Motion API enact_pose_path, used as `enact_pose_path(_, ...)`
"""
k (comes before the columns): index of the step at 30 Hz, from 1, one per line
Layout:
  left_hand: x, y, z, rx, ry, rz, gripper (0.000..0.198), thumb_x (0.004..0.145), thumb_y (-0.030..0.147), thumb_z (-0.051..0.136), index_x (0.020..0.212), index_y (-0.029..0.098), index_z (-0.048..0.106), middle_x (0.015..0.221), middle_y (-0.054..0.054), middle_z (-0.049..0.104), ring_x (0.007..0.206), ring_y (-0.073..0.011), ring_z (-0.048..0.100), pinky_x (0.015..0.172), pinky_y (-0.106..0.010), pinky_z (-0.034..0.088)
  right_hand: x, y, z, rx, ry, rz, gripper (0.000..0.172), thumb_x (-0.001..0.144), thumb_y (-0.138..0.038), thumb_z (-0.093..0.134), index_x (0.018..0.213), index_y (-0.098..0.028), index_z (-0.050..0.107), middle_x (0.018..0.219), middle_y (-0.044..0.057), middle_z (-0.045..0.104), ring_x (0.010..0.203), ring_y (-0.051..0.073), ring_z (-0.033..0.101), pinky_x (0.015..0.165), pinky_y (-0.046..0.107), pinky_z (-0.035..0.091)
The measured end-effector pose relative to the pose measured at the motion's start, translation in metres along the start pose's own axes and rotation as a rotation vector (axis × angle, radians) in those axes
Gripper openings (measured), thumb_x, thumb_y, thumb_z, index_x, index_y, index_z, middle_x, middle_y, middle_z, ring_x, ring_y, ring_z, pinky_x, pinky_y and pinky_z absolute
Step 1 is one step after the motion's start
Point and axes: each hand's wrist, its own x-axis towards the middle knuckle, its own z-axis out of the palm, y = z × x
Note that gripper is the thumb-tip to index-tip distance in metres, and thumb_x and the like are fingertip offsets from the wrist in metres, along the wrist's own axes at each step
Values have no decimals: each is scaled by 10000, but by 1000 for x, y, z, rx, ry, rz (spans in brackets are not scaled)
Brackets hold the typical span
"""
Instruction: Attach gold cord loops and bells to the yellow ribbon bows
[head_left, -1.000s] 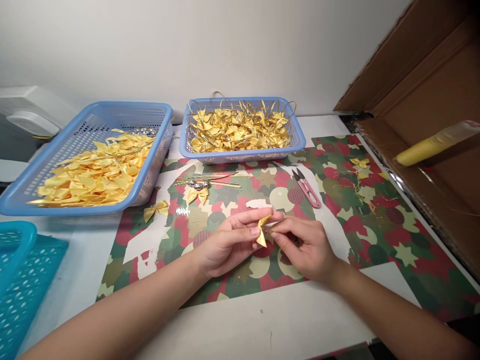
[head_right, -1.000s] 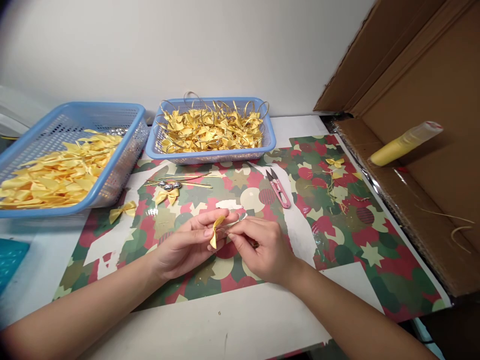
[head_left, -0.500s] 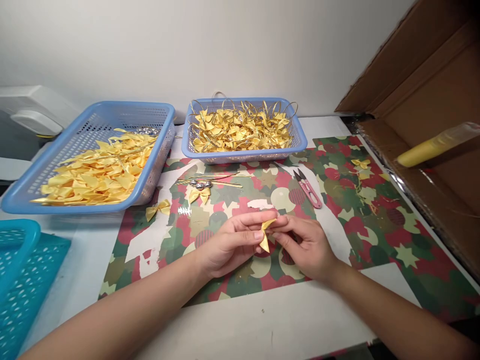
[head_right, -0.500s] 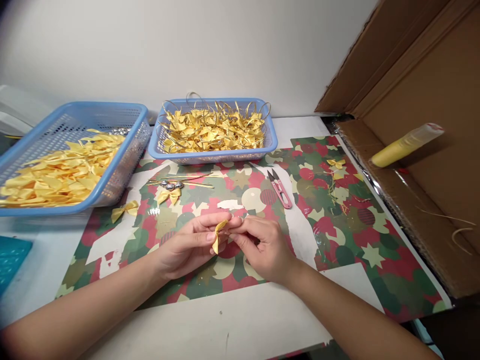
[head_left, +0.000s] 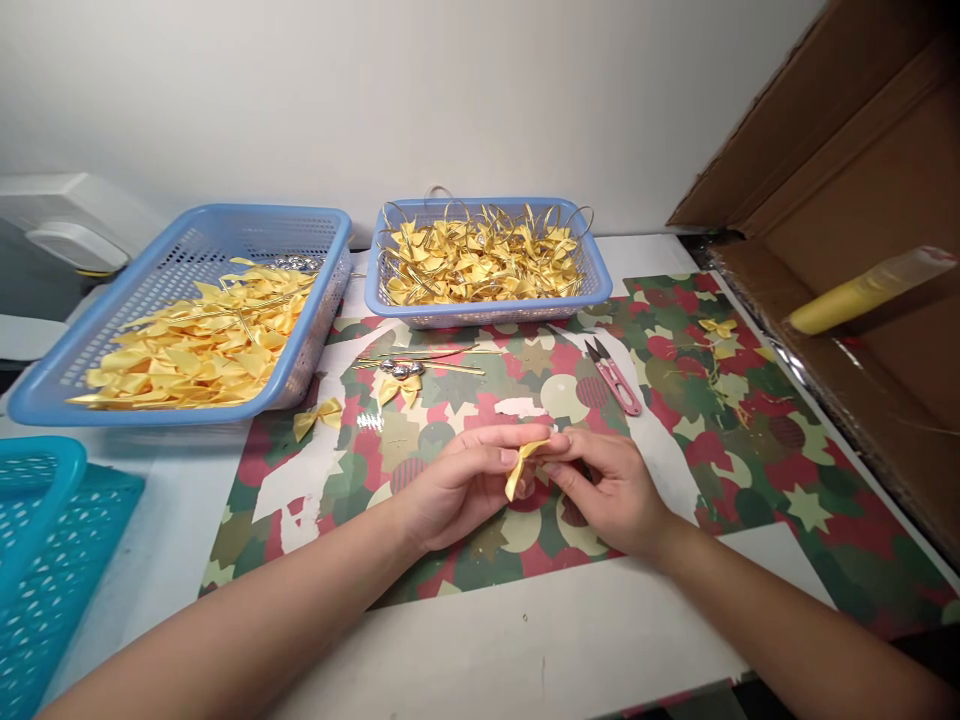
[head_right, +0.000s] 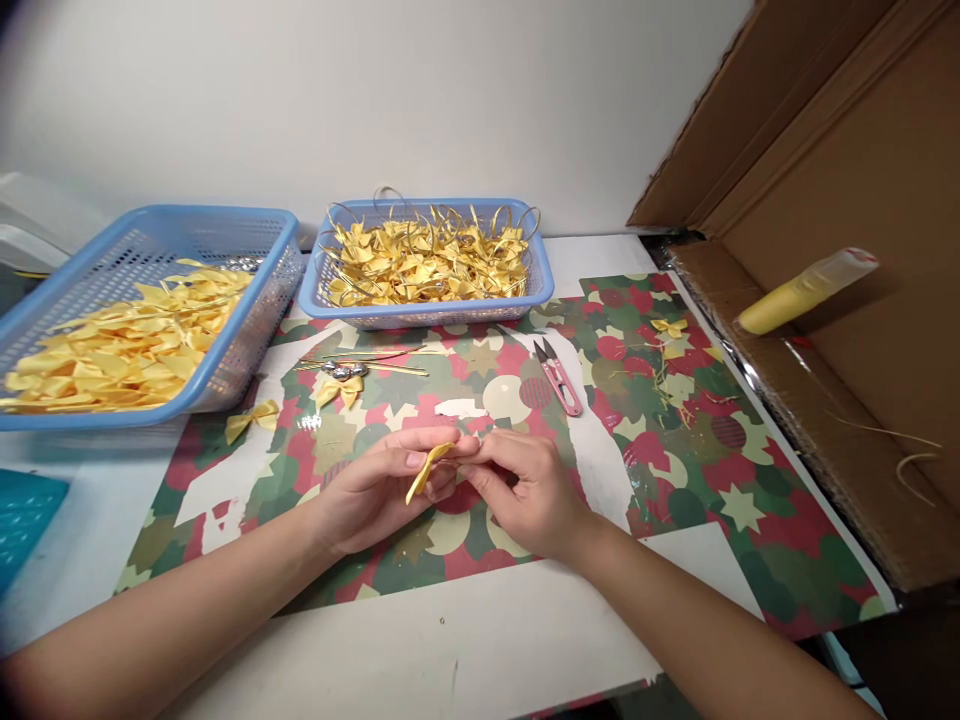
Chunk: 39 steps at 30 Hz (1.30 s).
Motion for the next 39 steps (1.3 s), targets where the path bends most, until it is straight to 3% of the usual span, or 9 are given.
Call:
enact_pose_path(9, -2, -2, 0, 61, 74, -4, 245, 630, 232, 825, 869, 186, 800, 759, -34, 735, 631, -105, 540, 659, -246, 415, -1, -1, 2, 120, -22, 67, 164, 921, -169, 526, 800, -212, 628, 594, -38, 509, 471, 88, 479, 452, 218, 434)
enact_pose_path(17, -1, -2, 2, 66, 151, 30, 221, 573, 222, 885, 777, 208, 801, 783, -23, 761, 719, -119, 627, 721, -234, 460, -4, 1, 3, 184, -17, 91, 149, 922, -184, 545, 840, -216, 666, 660, -22, 603, 490, 90, 515, 474, 225, 466)
enact_pose_path(24, 2, -1, 2, 108, 177, 105, 224, 577, 225, 877, 789, 213, 806, 852, -47, 775, 754, -149, 659, 739, -267, 503, 0, 1, 1, 10, -17, -22, 164, 915, -145, 534, 856, -215, 670, 653, -6, 641, 579, 128, 567, 565, 264, 483)
enact_pose_path(29, 1, -1, 0, 371, 212, 265, 191, 678, 243, 825, 867, 222, 807, 979, -66, 775, 834, -188, 678, 770, -311, 536, 6, 4, -1, -109, -7, -85, 214, 925, -112, 508, 859, -232, 673, 800, 27, 689, 827, 180, 614, 770, 338, 498)
enact_pose_path(33, -1, 0, 4, 530, 256, 280, 208, 732, 246, 787, 939, 225, 801, 1017, -66, 771, 811, -180, 679, 731, -298, 559, 7, 6, 0, -154, -31, -46, 240, 915, -80, 507, 800, -223, 662, 748, 14, 667, 746, 169, 548, 707, 314, 462)
enact_pose_path(39, -1, 2, 13, 524, 324, 229, 192, 716, 209, 784, 907, 214, 802, 976, -54, 778, 820, -170, 686, 718, -274, 574, 6, 6, 1, -160, -53, -5, 249, 903, -67, 531, 758, -217, 667, 703, 9, 659, 707, 167, 507, 672, 301, 444)
